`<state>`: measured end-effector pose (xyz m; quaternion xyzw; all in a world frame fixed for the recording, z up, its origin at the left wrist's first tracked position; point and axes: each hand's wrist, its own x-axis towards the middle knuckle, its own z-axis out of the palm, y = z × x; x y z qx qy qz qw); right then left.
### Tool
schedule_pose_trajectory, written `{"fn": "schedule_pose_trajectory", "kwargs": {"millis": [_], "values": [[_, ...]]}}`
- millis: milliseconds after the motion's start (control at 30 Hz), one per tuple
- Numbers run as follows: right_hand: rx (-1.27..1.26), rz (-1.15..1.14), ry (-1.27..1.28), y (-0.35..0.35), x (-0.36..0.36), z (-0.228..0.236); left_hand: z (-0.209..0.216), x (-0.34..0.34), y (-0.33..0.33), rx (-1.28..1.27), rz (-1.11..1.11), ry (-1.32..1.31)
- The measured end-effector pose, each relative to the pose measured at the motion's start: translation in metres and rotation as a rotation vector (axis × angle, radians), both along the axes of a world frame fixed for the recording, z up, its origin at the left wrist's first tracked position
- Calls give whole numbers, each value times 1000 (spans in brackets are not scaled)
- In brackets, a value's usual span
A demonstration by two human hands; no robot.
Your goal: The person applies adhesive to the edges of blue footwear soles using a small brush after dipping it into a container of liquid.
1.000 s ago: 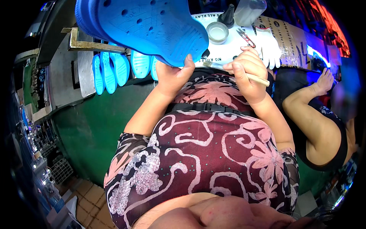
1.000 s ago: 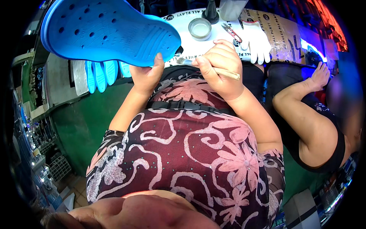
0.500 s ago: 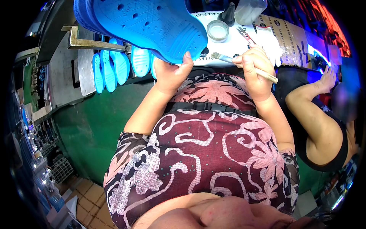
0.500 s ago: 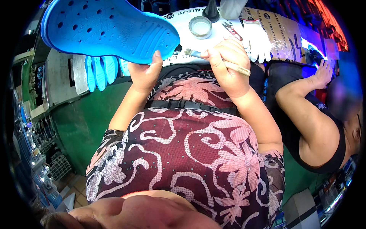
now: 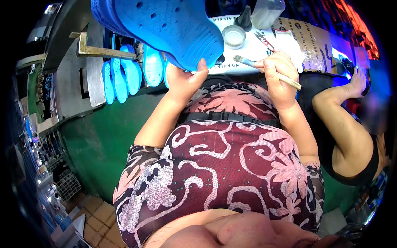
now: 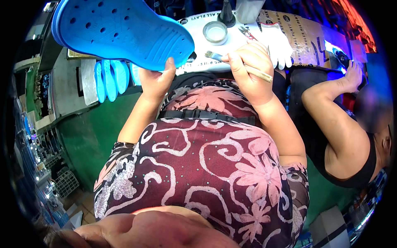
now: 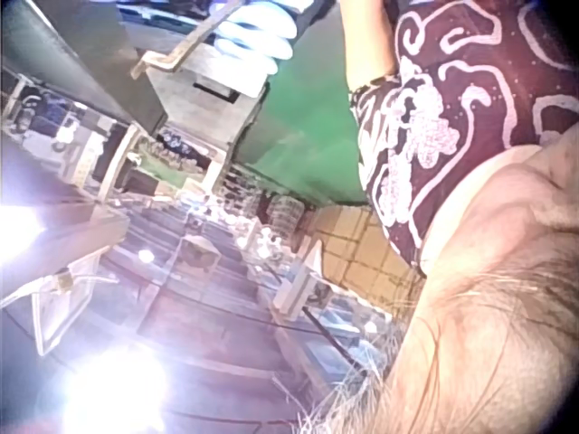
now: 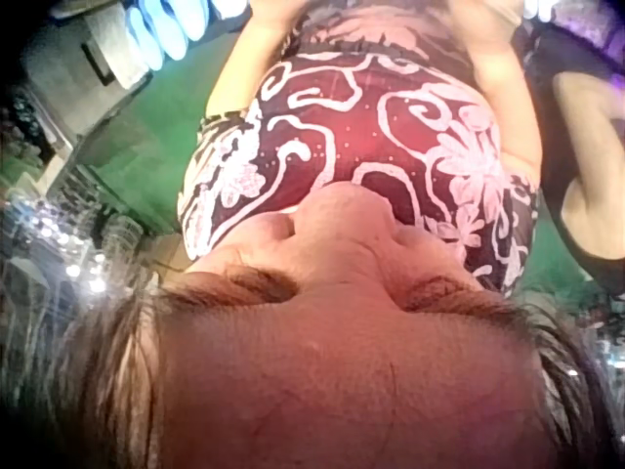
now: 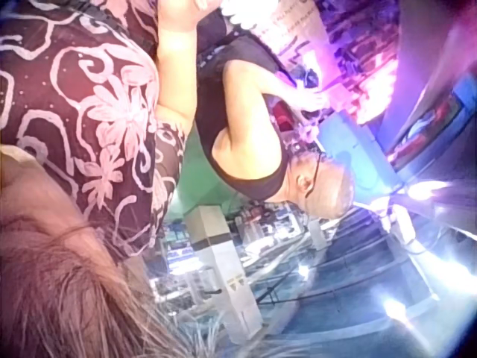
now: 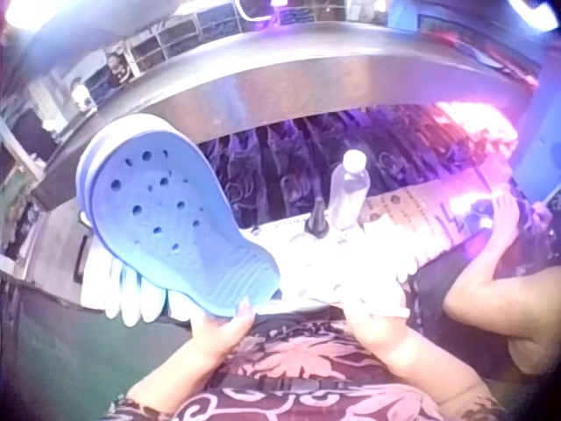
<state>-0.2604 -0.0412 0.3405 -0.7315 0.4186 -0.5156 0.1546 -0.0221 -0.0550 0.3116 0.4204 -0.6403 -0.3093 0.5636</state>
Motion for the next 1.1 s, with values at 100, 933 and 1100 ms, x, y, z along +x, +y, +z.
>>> {"fn": "schedule_pose_trajectory", "kwargs": {"millis": [100, 933, 1100], "values": [[43, -73, -57, 6, -7, -2, 14, 8, 0, 172, -14, 24], [265, -319, -242, 28, -28, -33, 192, -204, -133, 364, -1121, 609], [258, -242, -281, 18, -17, -35, 67, -39, -104, 717, -473, 190]]}}
